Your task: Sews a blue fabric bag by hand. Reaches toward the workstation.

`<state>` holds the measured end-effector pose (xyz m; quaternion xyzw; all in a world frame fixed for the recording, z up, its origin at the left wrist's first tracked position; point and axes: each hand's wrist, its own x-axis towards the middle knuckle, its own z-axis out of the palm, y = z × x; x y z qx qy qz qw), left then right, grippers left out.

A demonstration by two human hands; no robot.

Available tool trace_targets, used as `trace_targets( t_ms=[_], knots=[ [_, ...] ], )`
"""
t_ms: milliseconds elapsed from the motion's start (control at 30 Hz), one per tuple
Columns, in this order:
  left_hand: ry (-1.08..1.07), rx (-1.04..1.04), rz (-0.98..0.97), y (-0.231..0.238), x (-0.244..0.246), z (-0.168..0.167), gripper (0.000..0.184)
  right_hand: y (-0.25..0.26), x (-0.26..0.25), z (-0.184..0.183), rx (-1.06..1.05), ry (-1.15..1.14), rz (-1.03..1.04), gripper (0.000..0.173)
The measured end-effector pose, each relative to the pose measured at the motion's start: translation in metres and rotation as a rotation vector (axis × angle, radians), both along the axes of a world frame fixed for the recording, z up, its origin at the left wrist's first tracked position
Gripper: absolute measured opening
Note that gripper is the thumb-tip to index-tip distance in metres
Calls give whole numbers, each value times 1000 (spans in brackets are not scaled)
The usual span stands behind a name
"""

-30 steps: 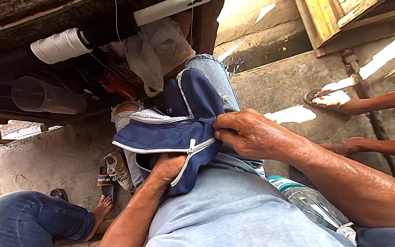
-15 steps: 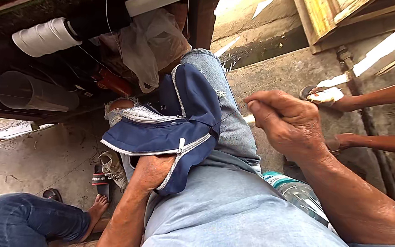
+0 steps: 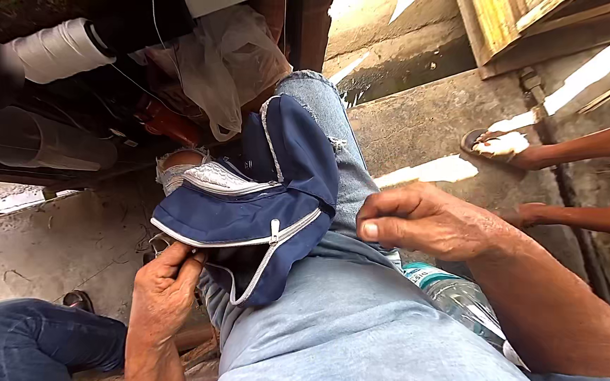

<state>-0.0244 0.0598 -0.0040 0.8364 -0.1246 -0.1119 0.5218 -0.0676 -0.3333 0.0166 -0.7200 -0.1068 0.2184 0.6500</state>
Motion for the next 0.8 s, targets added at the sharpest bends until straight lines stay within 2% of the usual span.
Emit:
trace_targets(
  t_ms=[67,133,200,267,367,433,567,800],
  knots=[
    [-13,22,4,7,-4,1,19,-3,-1,3,-310,-20,138,20],
    [-37,70,14,9,-6,1,21,-4,-2,9,-633,-84,98,21],
    [-45,111,30,11,-7,-1,23,-2,-2,16,-774,-220,-27,30],
    [-52,128,39,14,-8,-2,25,9,-3,18,-787,-446,-241,34],
    [-43,107,40,14,-9,2,28,26,1,9,-784,-688,-468,23],
    [-42,110,44,15,-11,7,29,30,2,4,-729,-660,-467,17],
    [-47,92,9,21,-15,12,31,34,2,-5,-578,-522,-402,24],
    [-62,121,-16,26,-17,22,34,39,0,-16,-484,-498,-454,22]
  ],
)
